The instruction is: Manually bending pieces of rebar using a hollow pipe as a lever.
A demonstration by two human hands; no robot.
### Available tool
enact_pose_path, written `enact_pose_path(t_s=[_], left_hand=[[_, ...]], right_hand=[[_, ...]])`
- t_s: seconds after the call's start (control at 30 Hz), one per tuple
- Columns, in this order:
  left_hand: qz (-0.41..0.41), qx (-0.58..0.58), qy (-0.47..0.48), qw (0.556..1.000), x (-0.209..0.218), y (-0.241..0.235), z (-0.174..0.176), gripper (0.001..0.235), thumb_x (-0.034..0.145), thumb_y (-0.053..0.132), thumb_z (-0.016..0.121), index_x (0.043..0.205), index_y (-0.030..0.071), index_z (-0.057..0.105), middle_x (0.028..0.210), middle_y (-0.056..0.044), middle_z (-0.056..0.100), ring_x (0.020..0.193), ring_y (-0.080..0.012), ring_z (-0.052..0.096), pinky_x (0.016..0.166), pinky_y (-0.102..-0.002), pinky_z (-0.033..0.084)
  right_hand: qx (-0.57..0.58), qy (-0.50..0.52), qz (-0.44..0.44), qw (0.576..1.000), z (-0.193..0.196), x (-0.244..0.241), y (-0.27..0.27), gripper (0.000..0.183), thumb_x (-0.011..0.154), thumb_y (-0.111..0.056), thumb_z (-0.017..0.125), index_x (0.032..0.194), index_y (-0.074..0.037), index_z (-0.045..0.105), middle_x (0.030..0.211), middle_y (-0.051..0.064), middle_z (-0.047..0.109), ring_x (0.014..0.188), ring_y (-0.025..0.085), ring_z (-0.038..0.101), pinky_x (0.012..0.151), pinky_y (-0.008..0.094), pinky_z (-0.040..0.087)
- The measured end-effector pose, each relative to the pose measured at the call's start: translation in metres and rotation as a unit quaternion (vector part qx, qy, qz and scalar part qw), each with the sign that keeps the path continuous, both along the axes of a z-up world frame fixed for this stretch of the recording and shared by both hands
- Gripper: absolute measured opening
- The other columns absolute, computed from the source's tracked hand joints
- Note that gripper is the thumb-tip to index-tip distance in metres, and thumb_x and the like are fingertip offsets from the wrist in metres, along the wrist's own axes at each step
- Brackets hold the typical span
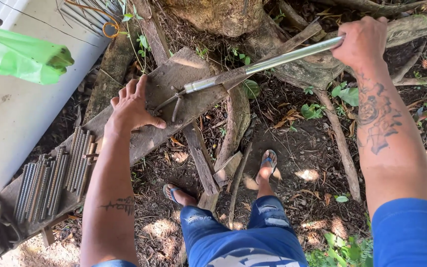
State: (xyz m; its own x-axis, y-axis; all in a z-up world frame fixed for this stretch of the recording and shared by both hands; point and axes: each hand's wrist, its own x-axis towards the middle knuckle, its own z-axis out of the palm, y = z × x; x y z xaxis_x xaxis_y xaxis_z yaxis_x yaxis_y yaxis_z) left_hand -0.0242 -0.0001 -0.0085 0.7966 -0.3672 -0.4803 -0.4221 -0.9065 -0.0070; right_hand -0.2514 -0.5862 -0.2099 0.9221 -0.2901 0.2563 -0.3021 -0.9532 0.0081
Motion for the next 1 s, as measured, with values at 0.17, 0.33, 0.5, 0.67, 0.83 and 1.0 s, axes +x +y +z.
enact_pose_path(t_s=[0.17,0.33,0.5,0.67,0.83,1.0], left_hand=[[-0.022,0.026,-0.004,0.999,0.001,0.003,-0.003,0.172,0.025,0.051,0.106,0.164,0.021,0.009,0.163,-0.015,0.024,0.149,-0.0365,0.024,0.114,-0.06,0.023],[-0.022,0.048,-0.007,0.999,0.001,-0.008,0.005,0.169,0.028,0.052,0.104,0.165,0.023,0.008,0.162,-0.016,0.029,0.147,-0.0384,0.031,0.114,-0.064,0.025],[-0.022,0.05,-0.022,0.998,-0.005,-0.008,0.013,0.166,0.03,0.051,0.103,0.166,0.027,0.011,0.159,-0.014,0.036,0.148,-0.0399,0.033,0.115,-0.064,0.027],[-0.049,0.02,-0.038,0.998,-0.001,-0.006,0.008,0.166,0.028,0.047,0.105,0.165,0.029,0.011,0.158,-0.013,0.036,0.148,-0.0376,0.031,0.114,-0.065,0.025],[-0.038,0.057,-0.028,0.997,0.002,-0.005,0.008,0.166,0.029,0.048,0.104,0.165,0.032,0.01,0.161,-0.011,0.034,0.15,-0.0361,0.032,0.116,-0.062,0.03],[-0.029,0.092,-0.011,0.995,0.0,-0.01,0.012,0.169,0.033,0.052,0.107,0.165,0.032,0.003,0.163,-0.015,0.026,0.15,-0.0388,0.027,0.117,-0.066,0.022]], right_hand=[[0.002,-0.039,0.009,0.999,-0.008,-0.007,0.004,0.016,0.087,-0.027,0.085,0.081,-0.02,0.073,0.069,-0.004,0.061,0.081,0.014,0.055,0.101,0.038,0.039],[0.031,-0.057,-0.017,0.998,-0.01,-0.009,0.004,0.011,0.082,-0.023,0.083,0.081,-0.019,0.073,0.071,-0.003,0.062,0.082,0.016,0.054,0.101,0.039,0.036],[0.041,-0.099,-0.031,0.994,0.003,-0.01,0.022,0.013,0.082,-0.021,0.085,0.081,-0.02,0.073,0.073,-0.005,0.063,0.087,0.016,0.054,0.101,0.039,0.034],[0.048,-0.122,-0.069,0.989,0.012,-0.024,0.045,0.016,0.081,-0.019,0.088,0.079,-0.021,0.072,0.072,-0.006,0.062,0.088,0.017,0.053,0.095,0.04,0.034],[0.091,-0.049,-0.173,0.98,0.027,-0.084,0.108,0.024,0.091,-0.02,0.086,0.074,-0.018,0.07,0.062,-0.002,0.062,0.083,0.016,0.051,0.096,0.041,0.036],[0.056,-0.063,-0.158,0.984,0.063,-0.114,0.146,0.017,0.077,-0.024,0.088,0.084,-0.018,0.073,0.075,-0.003,0.069,0.083,0.017,0.055,0.092,0.041,0.036]])
